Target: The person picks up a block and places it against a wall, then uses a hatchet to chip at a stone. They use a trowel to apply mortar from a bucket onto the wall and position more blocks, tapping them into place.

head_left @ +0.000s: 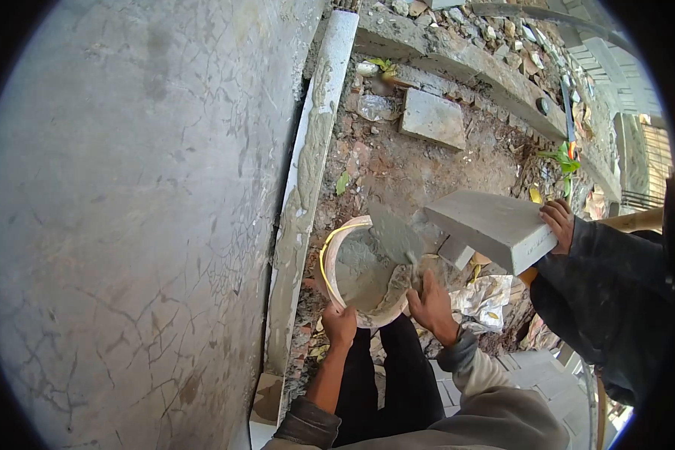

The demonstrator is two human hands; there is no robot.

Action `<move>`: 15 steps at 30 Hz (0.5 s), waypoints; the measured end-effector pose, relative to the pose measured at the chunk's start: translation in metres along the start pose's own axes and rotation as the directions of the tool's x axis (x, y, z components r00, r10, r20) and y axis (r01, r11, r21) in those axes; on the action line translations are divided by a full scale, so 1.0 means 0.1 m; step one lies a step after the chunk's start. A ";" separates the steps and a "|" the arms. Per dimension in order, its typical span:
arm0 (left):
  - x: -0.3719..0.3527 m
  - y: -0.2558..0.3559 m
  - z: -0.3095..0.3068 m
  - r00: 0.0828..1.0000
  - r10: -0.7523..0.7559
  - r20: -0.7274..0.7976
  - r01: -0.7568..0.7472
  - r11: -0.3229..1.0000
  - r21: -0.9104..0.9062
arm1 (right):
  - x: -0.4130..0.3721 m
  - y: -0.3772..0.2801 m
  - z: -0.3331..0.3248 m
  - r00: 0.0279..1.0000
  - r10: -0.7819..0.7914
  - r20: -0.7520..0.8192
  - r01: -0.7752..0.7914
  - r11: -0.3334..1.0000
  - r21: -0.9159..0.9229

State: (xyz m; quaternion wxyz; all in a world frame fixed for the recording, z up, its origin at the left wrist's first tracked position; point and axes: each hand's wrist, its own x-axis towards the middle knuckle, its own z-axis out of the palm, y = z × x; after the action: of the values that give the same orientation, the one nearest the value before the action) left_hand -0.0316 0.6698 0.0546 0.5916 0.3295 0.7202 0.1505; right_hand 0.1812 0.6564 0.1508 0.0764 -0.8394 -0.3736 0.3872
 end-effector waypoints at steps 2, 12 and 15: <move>0.06 -0.18 0.08 0.999 0.043 -0.001 -0.043 0.998 -0.046 | -0.16 0.32 0.06 0.994 -0.008 0.114 0.030 0.980 -0.195; -0.01 0.56 0.34 0.958 0.288 0.010 -0.288 0.955 0.070 | 0.67 0.74 0.28 0.733 -0.391 0.556 0.450 0.892 0.034; 0.00 0.73 0.42 0.946 0.324 -0.036 -0.317 0.940 0.123 | 0.85 1.11 0.26 0.739 -0.408 0.535 0.268 0.908 0.323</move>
State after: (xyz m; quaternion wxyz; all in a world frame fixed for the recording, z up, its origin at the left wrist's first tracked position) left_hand 0.0296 0.7168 0.0883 0.5191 0.4717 0.6806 0.2119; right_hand 0.2610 0.6319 0.0363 0.1198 -0.5797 -0.4793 0.6480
